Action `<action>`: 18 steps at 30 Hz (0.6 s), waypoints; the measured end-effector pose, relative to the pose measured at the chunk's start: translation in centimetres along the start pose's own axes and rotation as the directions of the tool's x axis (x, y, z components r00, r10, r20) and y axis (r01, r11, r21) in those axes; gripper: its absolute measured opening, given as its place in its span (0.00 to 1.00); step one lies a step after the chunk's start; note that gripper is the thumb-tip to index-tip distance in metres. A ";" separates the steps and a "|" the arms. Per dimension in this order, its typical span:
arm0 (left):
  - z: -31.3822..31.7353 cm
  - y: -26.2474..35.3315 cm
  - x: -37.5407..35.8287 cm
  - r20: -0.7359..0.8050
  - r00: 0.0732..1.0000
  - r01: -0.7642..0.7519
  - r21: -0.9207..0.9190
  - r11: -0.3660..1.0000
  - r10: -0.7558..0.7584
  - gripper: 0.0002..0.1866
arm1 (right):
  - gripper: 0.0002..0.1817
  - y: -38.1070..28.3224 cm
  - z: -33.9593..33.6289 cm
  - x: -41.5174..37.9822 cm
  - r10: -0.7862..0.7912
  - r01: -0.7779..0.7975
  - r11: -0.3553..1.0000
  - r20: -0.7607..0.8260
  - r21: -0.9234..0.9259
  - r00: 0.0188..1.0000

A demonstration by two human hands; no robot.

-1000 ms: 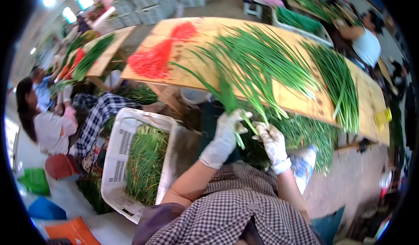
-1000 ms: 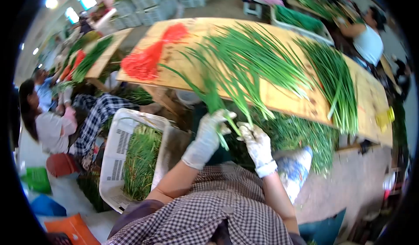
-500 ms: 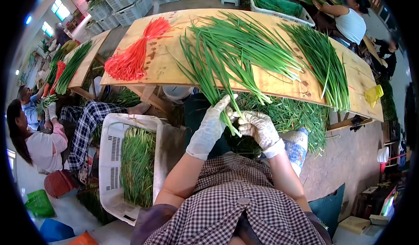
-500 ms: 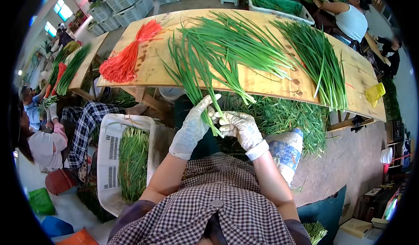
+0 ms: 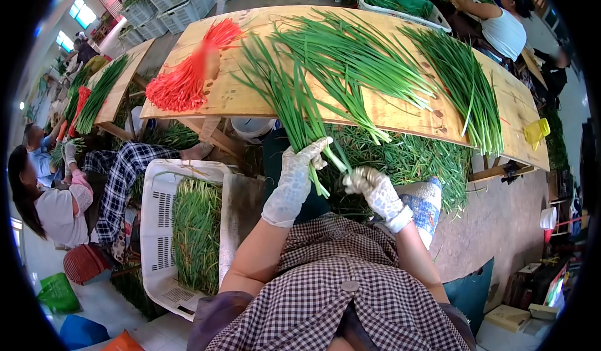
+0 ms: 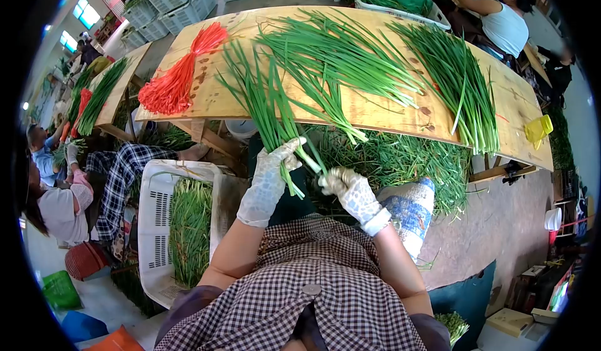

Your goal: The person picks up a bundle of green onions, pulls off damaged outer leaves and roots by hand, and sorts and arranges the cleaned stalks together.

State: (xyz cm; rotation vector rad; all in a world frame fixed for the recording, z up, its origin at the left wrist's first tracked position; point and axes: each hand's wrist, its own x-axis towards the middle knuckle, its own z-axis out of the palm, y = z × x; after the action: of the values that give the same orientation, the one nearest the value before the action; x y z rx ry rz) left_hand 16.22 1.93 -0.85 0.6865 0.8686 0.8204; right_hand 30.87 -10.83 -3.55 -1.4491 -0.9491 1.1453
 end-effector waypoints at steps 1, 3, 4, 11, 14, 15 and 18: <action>-0.1 0.2 -0.1 0.037 0.999 -0.022 -0.041 0.999 0.024 0.06 | 0.10 1.2 -1.2 -0.7 0.066 -0.050 0.984 0.089 -0.172 0.994; -0.1 0.7 -0.3 0.088 0.995 -0.044 -0.082 0.996 0.051 0.08 | 0.09 2.9 -3.4 -1.5 0.183 0.130 0.523 0.260 -0.842 0.948; 0.2 1.1 -0.5 0.093 0.994 -0.040 -0.084 0.996 0.048 0.08 | 0.10 3.3 -4.1 -2.0 0.273 0.275 0.237 0.335 -0.932 0.902; 1.9 0.8 -1.4 0.110 0.992 -0.056 -0.001 0.998 0.056 0.09 | 0.14 -5.4 -0.7 -1.7 -0.296 0.167 0.900 -0.284 -0.403 0.912; 1.6 -0.2 -1.3 0.118 0.993 -0.014 0.043 0.999 0.009 0.11 | 0.17 -4.7 0.8 -0.6 -0.391 0.288 0.851 -0.164 -0.438 0.906; 2.3 0.3 -1.9 0.084 0.996 0.012 0.040 0.999 -0.015 0.13 | 0.17 -4.4 1.3 -0.4 -0.262 0.192 0.933 -0.206 -0.305 0.943; 1.0 -0.9 -1.5 0.201 0.978 0.075 -0.130 0.989 -0.048 0.15 | 0.12 -4.5 1.5 0.0 0.059 -0.019 0.955 -0.127 0.296 0.990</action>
State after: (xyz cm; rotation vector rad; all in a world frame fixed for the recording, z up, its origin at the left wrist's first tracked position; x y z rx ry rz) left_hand 16.72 0.03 -0.49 0.6061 0.6445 0.7354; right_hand 29.46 -9.67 0.79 -1.2884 -0.6281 1.1485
